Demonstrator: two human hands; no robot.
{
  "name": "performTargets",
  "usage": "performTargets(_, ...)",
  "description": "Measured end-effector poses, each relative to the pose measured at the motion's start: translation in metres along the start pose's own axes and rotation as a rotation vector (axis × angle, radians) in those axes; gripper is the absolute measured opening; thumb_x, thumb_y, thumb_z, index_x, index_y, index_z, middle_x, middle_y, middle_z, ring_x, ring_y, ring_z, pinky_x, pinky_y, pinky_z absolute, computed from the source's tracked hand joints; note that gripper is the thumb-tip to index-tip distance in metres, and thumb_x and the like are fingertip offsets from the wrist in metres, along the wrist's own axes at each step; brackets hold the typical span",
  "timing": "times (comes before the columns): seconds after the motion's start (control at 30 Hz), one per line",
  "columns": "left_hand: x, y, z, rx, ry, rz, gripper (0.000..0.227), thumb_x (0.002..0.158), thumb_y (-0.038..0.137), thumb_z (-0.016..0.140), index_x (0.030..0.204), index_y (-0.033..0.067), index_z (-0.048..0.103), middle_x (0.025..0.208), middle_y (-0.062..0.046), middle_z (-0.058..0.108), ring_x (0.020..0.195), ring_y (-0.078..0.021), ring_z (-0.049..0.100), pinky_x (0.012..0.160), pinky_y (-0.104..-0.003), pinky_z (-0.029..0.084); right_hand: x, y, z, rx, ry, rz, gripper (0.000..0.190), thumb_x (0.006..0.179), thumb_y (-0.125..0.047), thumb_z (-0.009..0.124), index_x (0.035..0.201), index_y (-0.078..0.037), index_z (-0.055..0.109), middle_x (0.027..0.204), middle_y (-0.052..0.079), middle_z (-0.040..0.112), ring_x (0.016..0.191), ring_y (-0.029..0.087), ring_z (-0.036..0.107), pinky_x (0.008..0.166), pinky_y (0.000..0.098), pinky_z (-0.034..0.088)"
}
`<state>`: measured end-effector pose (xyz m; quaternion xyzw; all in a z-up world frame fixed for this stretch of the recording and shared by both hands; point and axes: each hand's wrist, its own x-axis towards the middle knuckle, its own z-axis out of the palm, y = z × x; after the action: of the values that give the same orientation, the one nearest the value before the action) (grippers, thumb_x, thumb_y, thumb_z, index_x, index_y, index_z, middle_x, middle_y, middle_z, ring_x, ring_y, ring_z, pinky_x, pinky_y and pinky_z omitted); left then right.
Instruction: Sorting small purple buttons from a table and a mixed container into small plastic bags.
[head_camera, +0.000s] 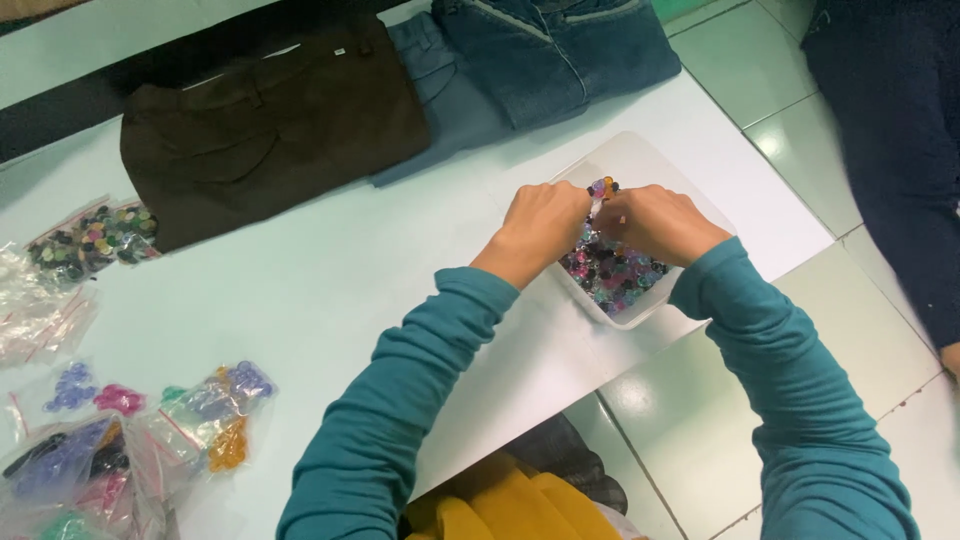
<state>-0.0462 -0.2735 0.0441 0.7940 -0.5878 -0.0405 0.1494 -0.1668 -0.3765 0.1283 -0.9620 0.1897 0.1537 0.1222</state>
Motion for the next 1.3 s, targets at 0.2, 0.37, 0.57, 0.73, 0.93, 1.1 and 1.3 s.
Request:
performTargets(0.2, -0.083, 0.016, -0.118, -0.301, -0.018, -0.020, 0.014, 0.089, 0.009, 0.071, 0.101, 0.0035, 0.075, 0.091, -0.019, 0.077, 0.088, -0.0380, 0.076, 0.078, -0.050, 0.061, -0.039, -0.035, -0.027, 0.138, 0.056, -0.087, 0.021, 0.095, -0.004, 0.064, 0.113, -0.004, 0.076, 0.112, 0.018, 0.077, 0.106, 0.042, 0.072, 0.087, 0.0576, 0.058)
performTargets(0.37, -0.150, -0.014, -0.125, -0.317, 0.046, -0.077, 0.015, 0.093, 0.023, 0.069, 0.101, 0.0121, 0.074, 0.087, -0.011, 0.076, 0.079, -0.0318, 0.074, 0.065, -0.045, 0.055, -0.043, -0.046, 0.009, 0.212, 0.390, -0.517, 0.017, 0.091, -0.002, 0.076, 0.107, -0.007, 0.075, 0.098, 0.011, 0.074, 0.081, 0.029, 0.070, 0.070, 0.0409, 0.057)
performTargets(0.57, -0.240, -0.041, -0.099, -0.301, -0.053, -0.240, 0.017, 0.092, 0.020, 0.071, 0.104, 0.0091, 0.075, 0.086, -0.015, 0.077, 0.078, -0.0312, 0.077, 0.069, -0.042, 0.060, -0.042, -0.115, 0.067, 0.363, 0.396, -0.720, 0.019, 0.083, -0.005, 0.082, 0.100, -0.011, 0.077, 0.092, 0.007, 0.075, 0.072, 0.023, 0.072, 0.066, 0.0348, 0.059)
performTargets(0.73, -0.272, -0.057, -0.059, -0.267, -0.103, -0.374, 0.017, 0.092, 0.021, 0.072, 0.104, 0.0092, 0.075, 0.081, -0.013, 0.077, 0.071, -0.0266, 0.076, 0.066, -0.035, 0.060, -0.026, -0.153, 0.118, 0.365, 0.232, -0.655, 0.021, 0.082, -0.005, 0.082, 0.101, -0.010, 0.077, 0.092, 0.007, 0.075, 0.077, 0.022, 0.074, 0.066, 0.0323, 0.060)
performTargets(0.93, -0.275, -0.059, -0.050, -0.249, -0.055, -0.387, 0.019, 0.094, 0.024, 0.070, 0.102, 0.0081, 0.075, 0.079, -0.012, 0.075, 0.071, -0.0271, 0.076, 0.062, -0.035, 0.058, -0.014, -0.165, 0.139, 0.329, 0.117, -0.643, 0.020, 0.087, -0.007, 0.078, 0.107, -0.008, 0.077, 0.097, 0.011, 0.074, 0.086, 0.024, 0.074, 0.074, 0.0318, 0.062)
performTargets(1.1, -0.270, -0.046, -0.067, -0.234, -0.080, -0.428, 0.021, 0.093, 0.020, 0.070, 0.107, 0.0040, 0.075, 0.078, -0.015, 0.075, 0.074, -0.0300, 0.076, 0.064, -0.037, 0.058, -0.020, -0.166, 0.128, 0.335, 0.185, -0.672, 0.021, 0.085, -0.008, 0.080, 0.106, -0.006, 0.077, 0.092, 0.013, 0.074, 0.085, 0.025, 0.073, 0.072, 0.0328, 0.061)
performTargets(1.3, -0.242, -0.028, -0.104, -0.251, 0.085, -0.342, 0.016, 0.094, 0.017, 0.070, 0.106, 0.0081, 0.077, 0.080, -0.013, 0.077, 0.078, -0.0268, 0.077, 0.067, -0.035, 0.060, -0.053, -0.130, 0.098, 0.403, 0.449, -0.771, 0.016, 0.087, -0.010, 0.080, 0.102, -0.008, 0.076, 0.090, 0.010, 0.072, 0.085, 0.026, 0.072, 0.074, 0.0344, 0.060)
